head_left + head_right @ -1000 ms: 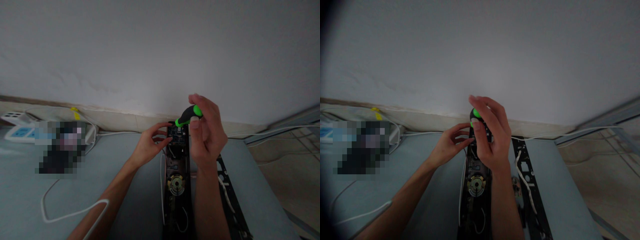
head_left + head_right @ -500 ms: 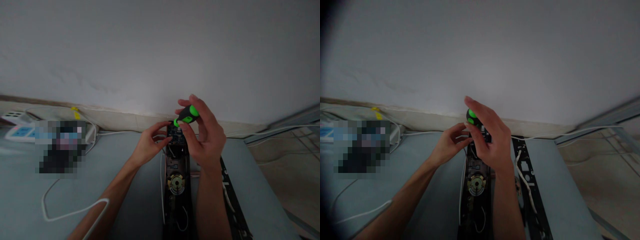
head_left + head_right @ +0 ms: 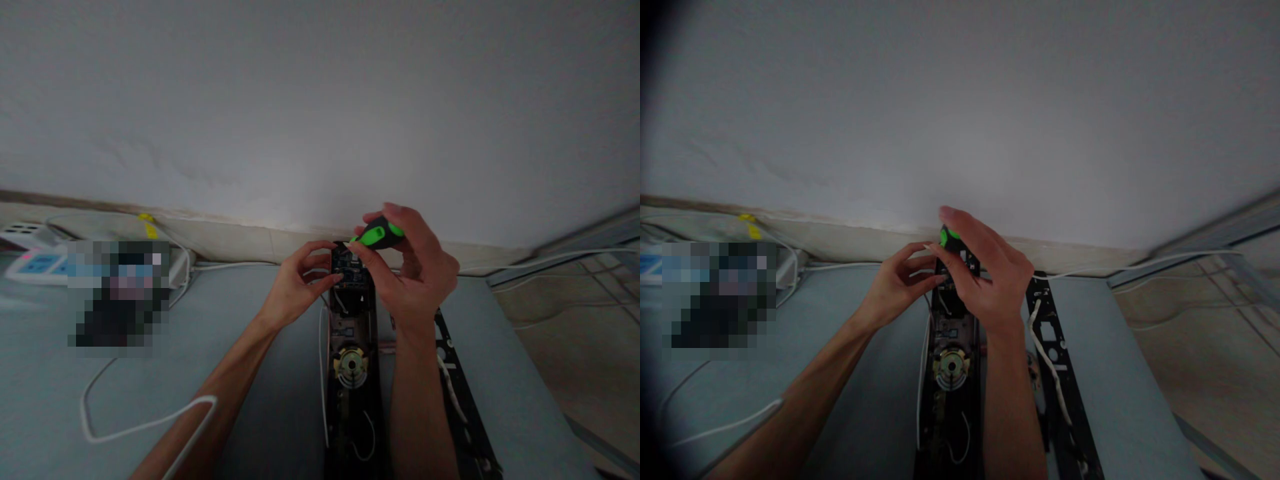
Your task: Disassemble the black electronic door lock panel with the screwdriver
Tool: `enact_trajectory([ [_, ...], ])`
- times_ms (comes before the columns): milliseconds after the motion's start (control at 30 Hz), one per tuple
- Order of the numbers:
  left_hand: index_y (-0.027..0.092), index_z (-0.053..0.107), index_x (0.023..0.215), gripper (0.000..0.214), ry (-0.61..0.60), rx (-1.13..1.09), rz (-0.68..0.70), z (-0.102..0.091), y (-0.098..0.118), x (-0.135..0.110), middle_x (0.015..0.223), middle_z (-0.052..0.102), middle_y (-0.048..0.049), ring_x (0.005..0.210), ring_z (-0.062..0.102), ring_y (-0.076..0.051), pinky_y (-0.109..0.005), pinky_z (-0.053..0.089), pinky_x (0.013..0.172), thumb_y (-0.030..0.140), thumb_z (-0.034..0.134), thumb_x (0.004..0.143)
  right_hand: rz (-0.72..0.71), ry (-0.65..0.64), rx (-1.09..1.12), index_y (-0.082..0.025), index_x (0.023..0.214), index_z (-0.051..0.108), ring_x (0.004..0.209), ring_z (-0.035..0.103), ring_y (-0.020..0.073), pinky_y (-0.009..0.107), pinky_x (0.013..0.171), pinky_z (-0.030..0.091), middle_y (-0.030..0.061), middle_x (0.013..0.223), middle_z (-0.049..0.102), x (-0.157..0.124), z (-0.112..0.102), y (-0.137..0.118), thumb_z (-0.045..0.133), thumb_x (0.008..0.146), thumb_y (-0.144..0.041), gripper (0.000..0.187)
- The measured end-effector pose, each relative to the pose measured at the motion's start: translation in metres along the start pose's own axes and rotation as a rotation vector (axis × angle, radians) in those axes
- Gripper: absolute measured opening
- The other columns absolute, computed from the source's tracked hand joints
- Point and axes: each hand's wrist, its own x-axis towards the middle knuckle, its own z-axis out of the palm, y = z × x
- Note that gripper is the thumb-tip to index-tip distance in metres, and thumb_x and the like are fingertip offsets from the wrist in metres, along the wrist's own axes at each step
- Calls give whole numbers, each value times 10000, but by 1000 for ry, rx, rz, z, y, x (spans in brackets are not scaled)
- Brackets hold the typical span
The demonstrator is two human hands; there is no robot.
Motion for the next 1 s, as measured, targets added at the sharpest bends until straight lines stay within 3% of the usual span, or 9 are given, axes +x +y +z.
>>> enact_trajectory([
  [133,195,588,1272,553,-10,15,10,1,1,0,1121,766,-87,1039,745,-245,-428,623,945,262,842,785,87,-53,65,-425,1360,579,1053,759,222,450,940,668,-23,1288,708,1,-4,3,732,891,-167,556],
  [333,183,583,1297,550,-21,31,24,3,1,-2,1155,761,-111,1026,751,-253,-437,631,944,272,827,812,95,-184,81,-435,1425,507,1135,738,211,433,987,656,-18,1324,687,1,-6,-2,628,936,-113,598],
  [533,201,554,1315,592,-17,15,55,3,-2,-1,1165,758,-105,1057,753,-273,-450,630,959,275,839,803,19,-138,36,-451,1390,561,1120,740,197,401,1003,643,-51,1314,701,1,0,-4,677,910,-101,605],
  [800,199,543,1339,559,-38,52,62,7,1,-1,1163,763,-106,1099,741,-271,-436,624,974,254,791,842,117,-225,95,-427,1435,480,1170,721,214,468,1043,624,-10,1350,673,2,-7,-1,612,948,-147,576],
  [1000,214,529,1350,605,-35,36,91,5,-5,-1,1173,762,-108,1058,758,-267,-444,622,980,272,821,824,59,-218,68,-427,1407,535,1090,753,178,386,980,657,-28,1328,704,-1,-3,1,628,944,-118,564],
])
